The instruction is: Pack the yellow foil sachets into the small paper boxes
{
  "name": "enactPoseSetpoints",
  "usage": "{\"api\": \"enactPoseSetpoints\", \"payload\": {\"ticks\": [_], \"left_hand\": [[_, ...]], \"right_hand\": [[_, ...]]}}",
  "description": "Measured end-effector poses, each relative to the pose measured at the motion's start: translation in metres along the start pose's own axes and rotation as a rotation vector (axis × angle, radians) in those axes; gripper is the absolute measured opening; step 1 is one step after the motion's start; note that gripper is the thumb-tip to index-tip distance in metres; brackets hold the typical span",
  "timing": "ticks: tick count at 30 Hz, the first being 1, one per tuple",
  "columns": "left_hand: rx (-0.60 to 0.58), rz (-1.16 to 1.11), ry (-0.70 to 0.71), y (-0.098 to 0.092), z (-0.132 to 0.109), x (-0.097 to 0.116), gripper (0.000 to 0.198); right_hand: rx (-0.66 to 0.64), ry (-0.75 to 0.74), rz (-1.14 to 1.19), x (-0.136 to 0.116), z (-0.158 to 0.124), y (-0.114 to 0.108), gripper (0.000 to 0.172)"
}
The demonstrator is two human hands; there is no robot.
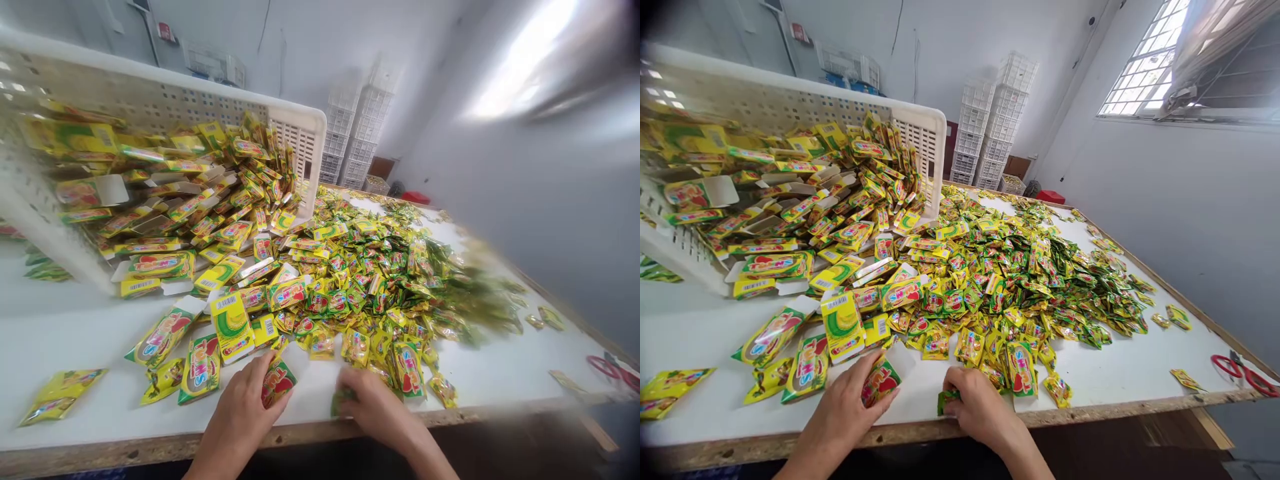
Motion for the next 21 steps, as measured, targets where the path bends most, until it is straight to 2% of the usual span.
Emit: {"api": "enactPoseSetpoints", "payload": {"ticks": [3,5,8,13,18,21], "left_hand": [[-0.017,0.030,0.042,0.005,-0.001,0.003,0.055],[-0.001,0.034,0.056,0.006,0.000,0.003,0.052],[0.055,0.018,0.036,0.001,0.001,0.003,0.051],[0.117,-0.009,0.011,-0.006,-0.001,0.000,0.052],[0.145,-0.061,0.033,-0.002,-0.007,-0.004,0.050],[0.065,-0.255,-0.080,0.001,-0.007,-0.003,0.053]], "right_hand": [[0.326,0.080,0.261,-0.011,0.013,-0.010,0.018],[0.494,0.051,0.383,-0.028,0.025,-0.008,0.026],[0.569,0.006,0.397,-0.051,0.042,0.011,0.020],[0.514,-0.013,0.261,-0.062,0.051,0.034,0.018],[0.243,-0.145,0.103,-0.074,0.057,0.029,0.029],[0.099,-0.224,0.053,-0.085,0.063,0.023,0.031]]}}
Point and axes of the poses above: each hand's wrist, its own z-axis towards the middle knuckle, its own y-axis out of the palm, x = y × z, the point moved 6 cm from there along z, towards the middle knuckle, and after that the axes turned 10 degrees about -z, right-handed, at the moved point
